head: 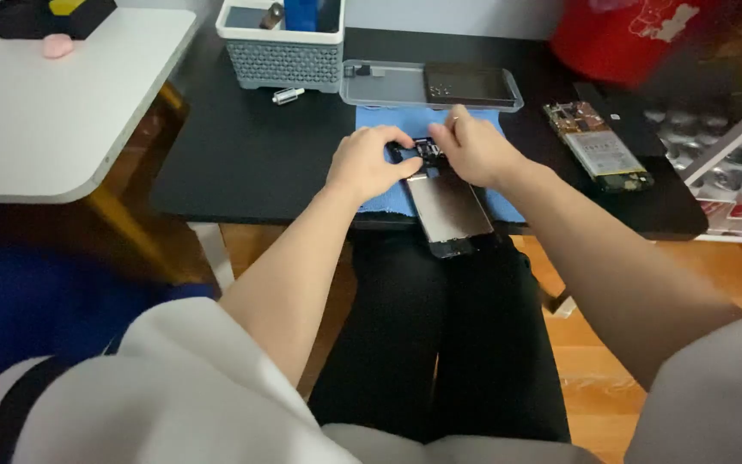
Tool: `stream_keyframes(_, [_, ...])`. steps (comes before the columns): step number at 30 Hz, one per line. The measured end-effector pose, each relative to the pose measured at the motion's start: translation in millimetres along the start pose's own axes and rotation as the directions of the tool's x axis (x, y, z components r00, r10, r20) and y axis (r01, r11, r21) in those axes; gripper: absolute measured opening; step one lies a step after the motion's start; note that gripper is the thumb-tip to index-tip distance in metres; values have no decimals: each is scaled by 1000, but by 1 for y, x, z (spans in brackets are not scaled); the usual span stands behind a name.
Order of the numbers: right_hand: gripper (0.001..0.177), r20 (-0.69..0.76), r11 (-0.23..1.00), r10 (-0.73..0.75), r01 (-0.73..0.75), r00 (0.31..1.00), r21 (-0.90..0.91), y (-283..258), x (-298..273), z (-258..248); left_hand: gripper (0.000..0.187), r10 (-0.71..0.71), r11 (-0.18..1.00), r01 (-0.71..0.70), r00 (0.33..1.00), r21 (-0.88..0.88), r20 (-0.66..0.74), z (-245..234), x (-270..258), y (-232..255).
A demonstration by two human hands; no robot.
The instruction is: Disassembling a smartphone to remove the battery and internal frame components.
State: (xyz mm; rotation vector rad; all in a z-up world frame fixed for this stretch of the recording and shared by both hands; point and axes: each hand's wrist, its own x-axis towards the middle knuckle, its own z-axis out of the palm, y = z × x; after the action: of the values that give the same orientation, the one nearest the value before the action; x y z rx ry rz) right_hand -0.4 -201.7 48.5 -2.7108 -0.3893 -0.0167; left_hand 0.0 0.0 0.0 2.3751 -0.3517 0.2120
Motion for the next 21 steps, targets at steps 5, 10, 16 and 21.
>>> stream_keyframes(5, [30,-56,998,-64,64,996,7,27,14,5,38,27,999,-27,1000,-44,9,-6,-4,4])
stream_keyframes(10, [19,-74,994,-112,113,991,9,26,10,-6,38,66,998,-66,998,-12,1,-4,-2,-1])
stream_keyframes(16, [21,-168,976,-77,108,983,188,29,-3,-5,35,46,998,-45,999,-42,28,-8,-4,4])
stream_keyframes(21, [16,-195,970,-56,99,979,221,35,1,9,34,42,998,-41,999,-51,11,-7,-2,5])
